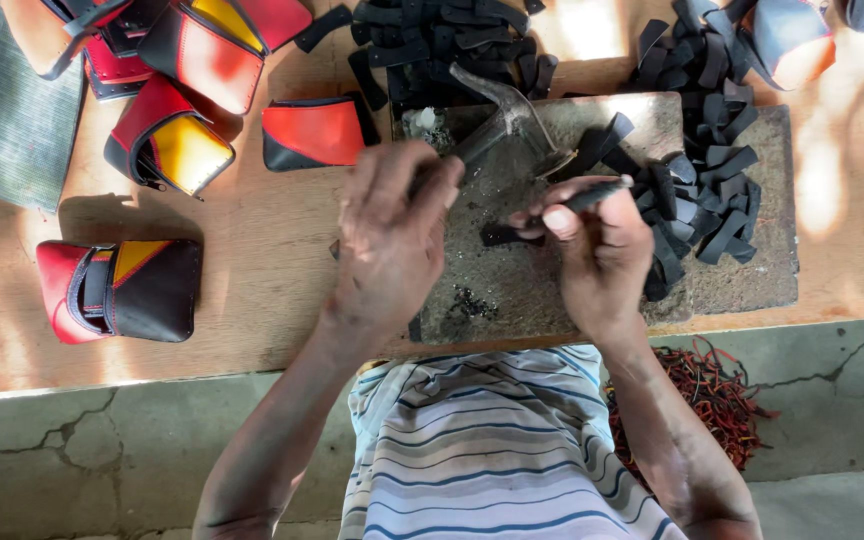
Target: The person repeatedly hammers small black rubber pieces on a wooden block using a hammer. They pick up each piece, position it, strike it, and place it aside. Colorful pouches and loose threads are visible nearby.
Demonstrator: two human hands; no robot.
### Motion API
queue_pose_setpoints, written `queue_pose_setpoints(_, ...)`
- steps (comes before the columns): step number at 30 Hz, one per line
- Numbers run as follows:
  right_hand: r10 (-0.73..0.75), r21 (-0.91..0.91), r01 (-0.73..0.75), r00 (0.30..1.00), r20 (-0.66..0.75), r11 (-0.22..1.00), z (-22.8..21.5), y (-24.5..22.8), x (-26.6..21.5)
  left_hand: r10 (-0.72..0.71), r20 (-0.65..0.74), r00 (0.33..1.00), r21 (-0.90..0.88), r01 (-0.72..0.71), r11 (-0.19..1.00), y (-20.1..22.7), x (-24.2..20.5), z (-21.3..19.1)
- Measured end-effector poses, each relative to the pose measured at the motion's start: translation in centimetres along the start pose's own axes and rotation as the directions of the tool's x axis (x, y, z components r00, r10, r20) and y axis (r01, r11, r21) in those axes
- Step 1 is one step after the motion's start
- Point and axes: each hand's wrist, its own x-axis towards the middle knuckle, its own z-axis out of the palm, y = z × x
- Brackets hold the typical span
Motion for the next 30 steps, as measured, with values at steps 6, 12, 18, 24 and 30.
queue_pose_setpoints(6, 0.055, 0.035, -0.052, 0.993, -0.101, 0.998, -1.6, -0.4, -1.2, -0.032, 0.241, 0.97, -0.268, 0.099, 0.958, 2.0, -0.2, 2.0)
queue_pose_setpoints(12, 0.127, 0.064, -0.123, 0.989, -0.072, 0.99, -1.4, -0.6, -1.3, -0.117, 0.364, 0.924, -0.301, 0.236, 0.924, 1.3, -0.1, 2.1)
queue_pose_setpoints(18, 0.098, -0.035, -0.101, 0.992, -0.079, 0.994, -1.4, -0.4, -1.1, 0.004, 0.402, 0.916, -0.266, 0.112, 0.957, 2.2, 0.4, 3.1)
queue_pose_setpoints(24, -0.056, 0.062, 0.071, 0.976, -0.21, 0.996, -1.6, -0.2, -1.6, -0.038, 0.359, 0.933, -0.372, 0.18, 0.91, 2.0, 0.8, 2.3)
queue_pose_setpoints(30, -0.028, 0.08, 0.043, 0.984, -0.175, 0.996, -1.7, 0.0, -1.6, -0.312, 0.416, 0.854, -0.817, 0.502, 0.284, 1.3, 0.7, 1.6)
